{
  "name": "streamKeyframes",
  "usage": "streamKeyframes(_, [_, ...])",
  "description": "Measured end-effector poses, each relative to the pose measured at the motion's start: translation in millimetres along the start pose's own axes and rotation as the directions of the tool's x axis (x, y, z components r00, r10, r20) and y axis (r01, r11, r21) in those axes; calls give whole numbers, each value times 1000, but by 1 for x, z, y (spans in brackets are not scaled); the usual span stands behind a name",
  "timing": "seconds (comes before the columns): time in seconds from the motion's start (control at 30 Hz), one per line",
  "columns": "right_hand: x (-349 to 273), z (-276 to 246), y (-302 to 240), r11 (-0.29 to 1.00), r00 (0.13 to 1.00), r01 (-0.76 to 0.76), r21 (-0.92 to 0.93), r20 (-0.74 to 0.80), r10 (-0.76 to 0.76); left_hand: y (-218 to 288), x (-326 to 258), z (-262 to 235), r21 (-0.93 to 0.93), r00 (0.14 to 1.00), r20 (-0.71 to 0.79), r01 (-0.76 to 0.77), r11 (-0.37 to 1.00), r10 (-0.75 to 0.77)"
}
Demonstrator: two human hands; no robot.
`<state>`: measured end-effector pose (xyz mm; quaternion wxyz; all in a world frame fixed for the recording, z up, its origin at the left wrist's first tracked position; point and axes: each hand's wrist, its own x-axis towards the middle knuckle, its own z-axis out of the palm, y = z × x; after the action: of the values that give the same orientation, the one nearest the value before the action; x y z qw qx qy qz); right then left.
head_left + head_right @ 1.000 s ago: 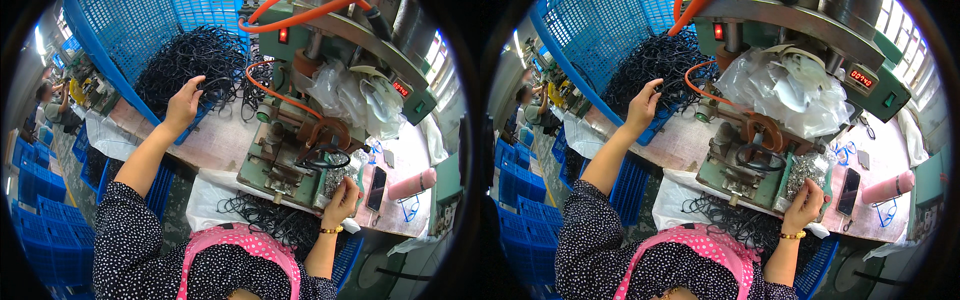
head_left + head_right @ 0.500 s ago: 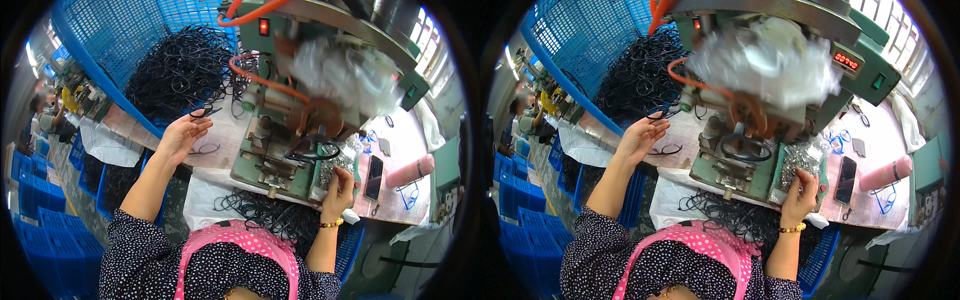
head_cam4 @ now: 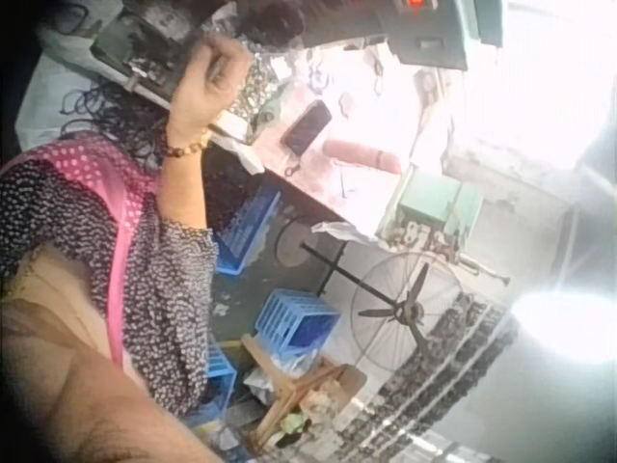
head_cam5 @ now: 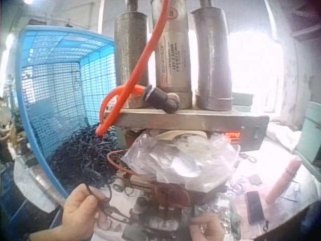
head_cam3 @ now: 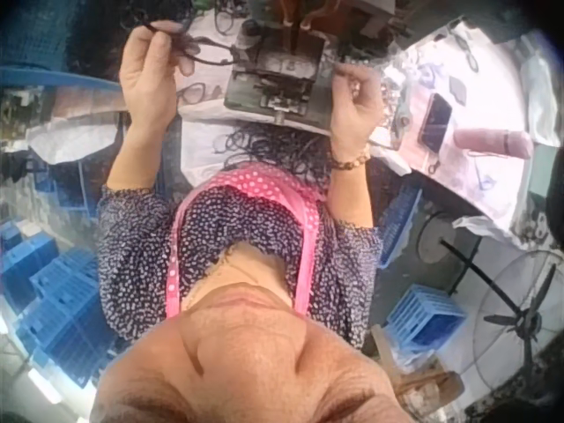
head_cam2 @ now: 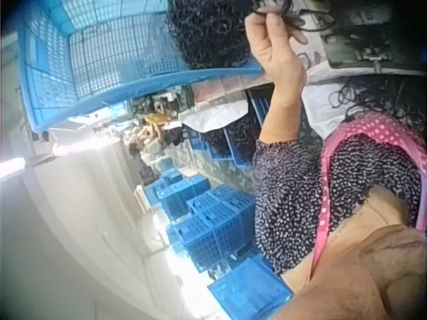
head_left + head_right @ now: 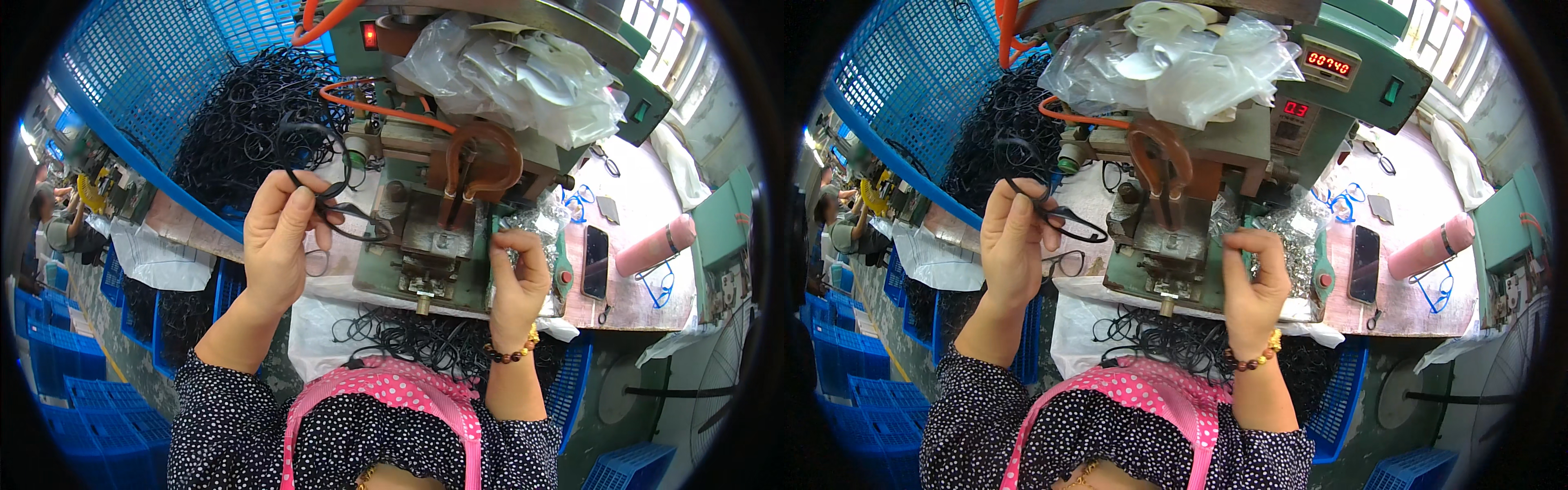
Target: The person repeatedly picks black cables from a blue basket, places them into a green machine, and removes the processed cables. The cycle continues throughout the clip with the same repetitive handling of cables.
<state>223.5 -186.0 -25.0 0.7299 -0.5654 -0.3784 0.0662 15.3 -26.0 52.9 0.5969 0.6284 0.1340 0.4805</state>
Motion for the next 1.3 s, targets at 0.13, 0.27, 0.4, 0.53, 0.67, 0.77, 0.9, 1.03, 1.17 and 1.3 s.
streamKeyframes(0.13, [-1, 32, -8, 998, 1000, 17, 55, 22, -18, -7, 12, 23, -86, 999, -15, -44, 995, 43])
streamKeyframes(0.27, [-2, 49, -11, 971, 995, -97, 218, 46, 89, -13, 22, 28, -52, 992, -17, -123, 991, 122])
streamKeyframes(0.4, [5, 51, -11, 948, 989, -142, 285, 69, 128, -15, 19, 30, -51, 991, -32, -129, 990, 127])
streamKeyframes(0.53, [3, 49, -15, 966, 976, -197, 166, 123, 178, -16, 20, 31, 8, 987, -24, -156, 988, 156])
streamKeyframes(0.67, [3, 52, -17, 944, 980, -193, 268, 97, 173, -13, 23, 29, 12, 992, 5, -129, 992, 129])
streamKeyframes(0.77, [5, 50, -16, 930, 977, -198, 310, 133, 164, -11, 11, 36, 83, 994, -1, -106, 991, 106])
streamKeyframes(0.9, [9, 37, -11, 976, 985, -100, 196, 157, 70, -12, -10, 51, 185, 980, 193, -78, 980, 42])
streamKeyframes(1.03, [8, 18, -9, 981, 992, -123, 151, 47, 117, -26, -7, 64, 268, 964, 264, -66, 961, -8])
streamKeyframes(1.17, [4, -15, -4, 992, 994, -73, 101, -72, 80, -34, 0, 67, 352, 951, 299, -186, 917, 78])
streamKeyframes(1.3, [-3, -57, 22, 951, 920, 110, -287, -333, -207, -36, 1, 66, 420, 890, 385, -406, 812, 246])
